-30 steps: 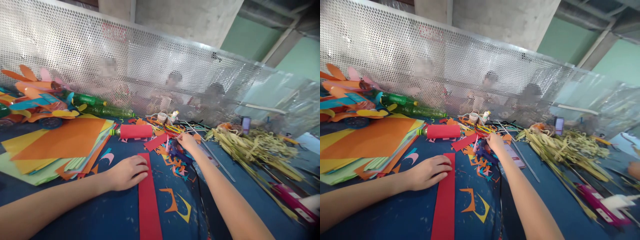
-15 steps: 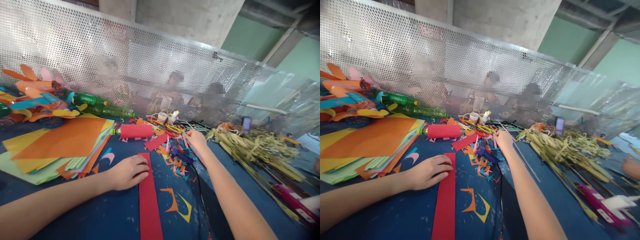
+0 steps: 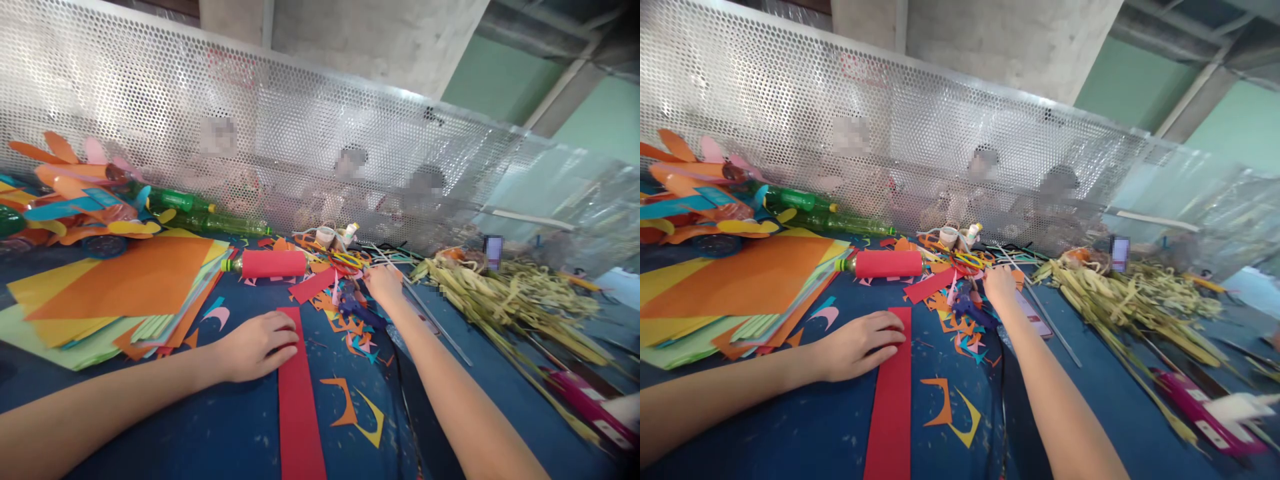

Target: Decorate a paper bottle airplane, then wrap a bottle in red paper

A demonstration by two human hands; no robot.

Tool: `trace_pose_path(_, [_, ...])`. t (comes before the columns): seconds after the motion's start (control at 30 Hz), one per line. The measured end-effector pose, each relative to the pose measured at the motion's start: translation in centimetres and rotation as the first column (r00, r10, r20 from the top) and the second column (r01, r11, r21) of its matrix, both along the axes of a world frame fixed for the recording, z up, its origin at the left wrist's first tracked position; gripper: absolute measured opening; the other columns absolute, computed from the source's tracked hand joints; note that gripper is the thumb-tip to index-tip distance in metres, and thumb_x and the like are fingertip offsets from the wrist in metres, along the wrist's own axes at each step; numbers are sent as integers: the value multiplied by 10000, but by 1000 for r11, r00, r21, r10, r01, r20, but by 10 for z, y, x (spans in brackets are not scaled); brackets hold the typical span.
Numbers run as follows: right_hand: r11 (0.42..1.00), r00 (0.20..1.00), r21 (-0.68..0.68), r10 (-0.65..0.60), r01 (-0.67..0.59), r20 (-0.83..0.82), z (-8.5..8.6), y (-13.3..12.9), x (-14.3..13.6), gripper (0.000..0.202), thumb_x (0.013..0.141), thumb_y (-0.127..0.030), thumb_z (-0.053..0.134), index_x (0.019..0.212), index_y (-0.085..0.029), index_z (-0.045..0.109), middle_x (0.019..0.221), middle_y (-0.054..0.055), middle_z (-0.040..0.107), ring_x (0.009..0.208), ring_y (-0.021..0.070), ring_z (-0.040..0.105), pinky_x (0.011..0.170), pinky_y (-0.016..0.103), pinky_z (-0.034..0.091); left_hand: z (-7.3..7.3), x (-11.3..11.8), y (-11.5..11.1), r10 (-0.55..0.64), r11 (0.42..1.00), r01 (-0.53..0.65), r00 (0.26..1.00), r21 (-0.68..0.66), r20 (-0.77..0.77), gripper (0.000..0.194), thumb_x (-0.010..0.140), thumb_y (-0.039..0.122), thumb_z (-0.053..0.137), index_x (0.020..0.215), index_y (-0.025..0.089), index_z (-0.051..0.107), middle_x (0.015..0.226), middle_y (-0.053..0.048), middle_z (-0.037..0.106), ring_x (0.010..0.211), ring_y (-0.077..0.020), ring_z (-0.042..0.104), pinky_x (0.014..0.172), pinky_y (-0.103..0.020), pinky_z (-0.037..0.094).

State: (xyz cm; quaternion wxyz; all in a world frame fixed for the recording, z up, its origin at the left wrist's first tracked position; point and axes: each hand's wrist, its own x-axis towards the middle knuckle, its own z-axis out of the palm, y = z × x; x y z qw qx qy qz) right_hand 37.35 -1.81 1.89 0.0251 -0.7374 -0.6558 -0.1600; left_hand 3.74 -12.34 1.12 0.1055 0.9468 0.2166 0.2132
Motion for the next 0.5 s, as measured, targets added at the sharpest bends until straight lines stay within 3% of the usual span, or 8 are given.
trace_pose_path(0.23, [1000,1000,4,23,-23,-13,-3,-2,-11,227,844,-128,476,989,-126,650,985,159,673,1012,276,546,848,336,379,0,0,0,7,1000,-7,1000,5,-13,306,953,284,370,1080,193,633,1086,-93,621,1033,-210,575,940,-350,444])
trace_pose_path(0.5, [994,988,81,-60,72,-141,0,-6,-23,308,785,-144,598,1074,-79,513,1023,222,633,1002,303,599,808,350,418,-1,-1,0,3,1000,-3,1000,4,-15,310,955,285,364,1079,186,631,1091,-95,620,1038,-210,573,953,-359,437])
